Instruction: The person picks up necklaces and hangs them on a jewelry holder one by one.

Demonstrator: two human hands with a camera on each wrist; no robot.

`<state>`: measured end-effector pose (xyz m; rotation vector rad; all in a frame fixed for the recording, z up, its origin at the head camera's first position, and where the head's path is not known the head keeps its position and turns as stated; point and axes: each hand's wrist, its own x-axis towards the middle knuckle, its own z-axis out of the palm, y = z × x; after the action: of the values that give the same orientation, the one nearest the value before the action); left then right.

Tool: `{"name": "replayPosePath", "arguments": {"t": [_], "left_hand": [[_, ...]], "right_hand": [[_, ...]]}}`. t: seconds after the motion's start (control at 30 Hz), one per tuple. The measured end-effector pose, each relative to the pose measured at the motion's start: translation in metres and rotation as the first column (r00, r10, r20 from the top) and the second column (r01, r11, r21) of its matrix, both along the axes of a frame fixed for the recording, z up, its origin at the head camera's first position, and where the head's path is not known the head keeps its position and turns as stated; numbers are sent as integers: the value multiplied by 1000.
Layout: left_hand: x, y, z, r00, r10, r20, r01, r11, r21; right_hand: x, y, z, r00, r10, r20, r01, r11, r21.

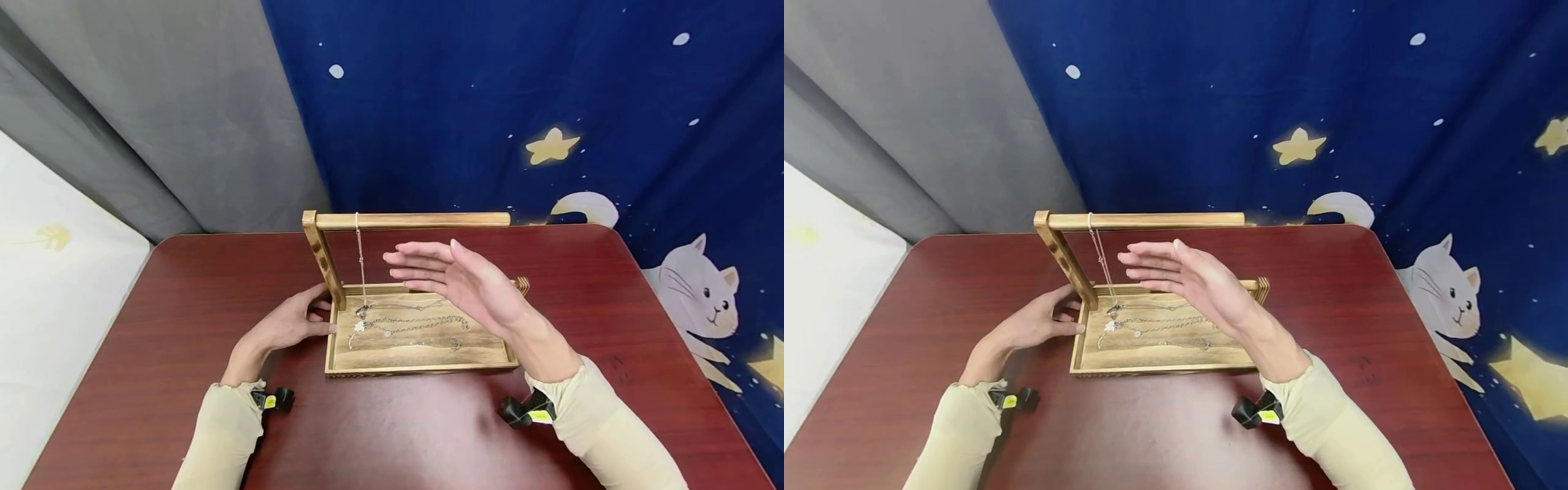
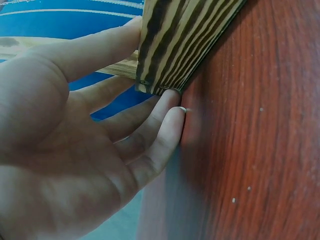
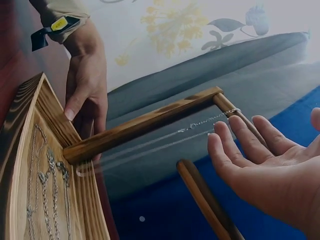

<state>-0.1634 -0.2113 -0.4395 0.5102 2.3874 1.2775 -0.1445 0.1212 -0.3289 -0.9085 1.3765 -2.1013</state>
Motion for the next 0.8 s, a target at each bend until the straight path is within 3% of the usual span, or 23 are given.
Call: {"name": "replayPosePath", "arguments": {"t": [0.47,0.8], "left_hand": [[-1,-1,-3,1000,-2,-7,2,1000,9],[0,-1,0,1000,-2,-3,2,1000,14]], "right_hand": [[12,18,-4,991,-1,-132,8,999,51],[18,31,-12,991,-19,-135,36,991,128]]}}
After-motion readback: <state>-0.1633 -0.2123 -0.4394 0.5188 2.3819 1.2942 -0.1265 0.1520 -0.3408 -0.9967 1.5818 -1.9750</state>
